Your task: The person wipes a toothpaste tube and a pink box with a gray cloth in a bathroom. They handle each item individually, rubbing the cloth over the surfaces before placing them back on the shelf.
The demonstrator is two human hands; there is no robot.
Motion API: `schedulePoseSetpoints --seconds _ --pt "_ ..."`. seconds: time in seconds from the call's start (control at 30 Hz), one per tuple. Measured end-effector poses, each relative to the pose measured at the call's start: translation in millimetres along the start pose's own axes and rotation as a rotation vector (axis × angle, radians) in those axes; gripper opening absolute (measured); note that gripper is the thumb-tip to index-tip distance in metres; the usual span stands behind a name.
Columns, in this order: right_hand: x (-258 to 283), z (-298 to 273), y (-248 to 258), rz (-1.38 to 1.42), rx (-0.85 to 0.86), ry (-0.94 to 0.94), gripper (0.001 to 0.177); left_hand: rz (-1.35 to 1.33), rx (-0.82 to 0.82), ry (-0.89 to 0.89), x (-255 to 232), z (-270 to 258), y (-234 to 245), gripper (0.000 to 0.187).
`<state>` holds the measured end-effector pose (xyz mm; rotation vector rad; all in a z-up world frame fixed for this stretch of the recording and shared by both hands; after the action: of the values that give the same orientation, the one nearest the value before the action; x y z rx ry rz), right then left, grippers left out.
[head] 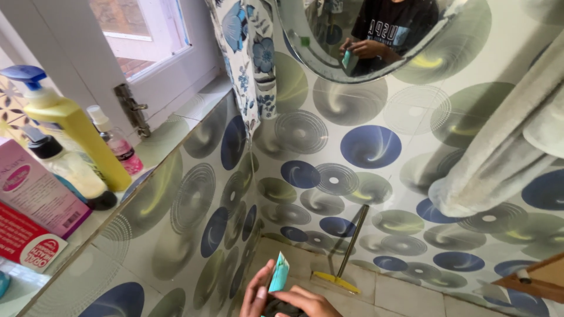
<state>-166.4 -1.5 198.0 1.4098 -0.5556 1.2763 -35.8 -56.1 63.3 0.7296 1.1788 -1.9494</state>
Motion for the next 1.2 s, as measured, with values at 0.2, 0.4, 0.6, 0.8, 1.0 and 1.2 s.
schedulePoseSetpoints --seconds 0.2,0.4,0.6,0.8,1.0,1.2 --pt "26 2 29 0.062 -0.073 -0.17 0.035 0.177 0.073 -0.046 -51 22 -60 0.053" --pt "45 9 39 0.023 -0.311 0.02 0.035 -0.076 0.119 0.036 8 35 1 0.059" --pt "26 13 27 0.031 -0.351 0.056 0.026 -0.496 0.133 0.002 11 37 -3 0.077" --pt "65 13 9 -0.073 -0.082 0.164 0.023 -0.933 0.179 0.179 -61 30 -60 0.099" --pt "147 18 24 -0.378 0.016 0.357 0.024 -0.907 0.104 0.386 -85 30 -107 0.107" --pt "173 31 70 -0.463 -0.239 0.213 0.027 -2.821 0.004 0.96 -158 21 -161 0.075"
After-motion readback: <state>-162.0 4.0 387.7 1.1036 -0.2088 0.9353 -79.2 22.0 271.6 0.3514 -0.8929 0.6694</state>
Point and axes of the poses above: each hand's wrist, its own z-axis towards the middle knuckle, its own y-axis out of the back of the hand, x = y × z, the point moved 10 cm from there along z, towards the middle knuckle, and after that the axes turned 4 degrees about -y, right-handed, at the moved point
